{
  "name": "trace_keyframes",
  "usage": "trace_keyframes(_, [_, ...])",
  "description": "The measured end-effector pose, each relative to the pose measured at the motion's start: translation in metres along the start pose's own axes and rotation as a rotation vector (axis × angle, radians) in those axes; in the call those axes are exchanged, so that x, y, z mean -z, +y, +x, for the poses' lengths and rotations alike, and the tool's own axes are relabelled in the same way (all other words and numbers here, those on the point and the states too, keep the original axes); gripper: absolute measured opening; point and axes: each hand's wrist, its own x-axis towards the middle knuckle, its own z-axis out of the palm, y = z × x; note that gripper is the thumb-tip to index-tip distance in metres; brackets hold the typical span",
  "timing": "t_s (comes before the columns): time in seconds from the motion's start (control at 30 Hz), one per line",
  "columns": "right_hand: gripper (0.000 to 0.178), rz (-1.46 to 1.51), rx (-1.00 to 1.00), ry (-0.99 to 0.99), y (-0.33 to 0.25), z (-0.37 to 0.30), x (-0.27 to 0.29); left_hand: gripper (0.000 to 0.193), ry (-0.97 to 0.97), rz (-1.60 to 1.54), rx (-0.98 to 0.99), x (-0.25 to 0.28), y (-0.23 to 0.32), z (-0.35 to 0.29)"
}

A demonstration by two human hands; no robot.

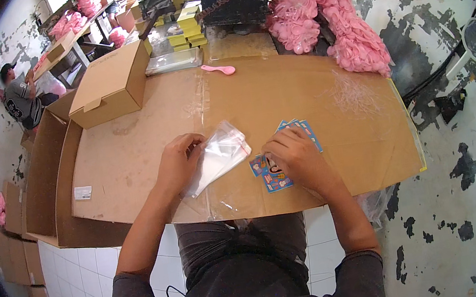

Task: The person repeatedly picks up small plastic bags, inserts a pink plastic spoon and a small card into each bag, and places the sealed bags on the table. The process is repeated for multiple units throughout the clip.

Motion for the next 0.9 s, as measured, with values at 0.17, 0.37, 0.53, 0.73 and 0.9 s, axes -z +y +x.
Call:
trace_keyframes(0.17, [0.021,0.151,0.041,0.069,-0.035,0.01,-0.013,0.014,-0.038,0.009,0.07,0.007,0.015,-0.001])
trace_keyframes(0.37, [0.032,0.087,0.025,-0.075,-0.041,0.01,-0.042,0.009,0.095,-0.234,0.062,0.013,-0.001,0.0])
trace_keyframes(0.53, [0.034,0.064,0.042,-0.053,-0.039,0.007,-0.042,0.018,0.168,-0.809,0.225,0.05,0.004,-0.012])
trace_keyframes(0.73, [0.021,0.425,-0.304,0.024,-0.045,0.015,-0.002,0.019,-0.037,-0.781,0.332,0.048,0.04,-0.036])
trace_keyframes(0.9, [0.023,0.766,-0.418,0.268,-0.047,0.021,-0.011,0.02,-0.145,-0.866,0.282,0.034,0.051,-0.04])
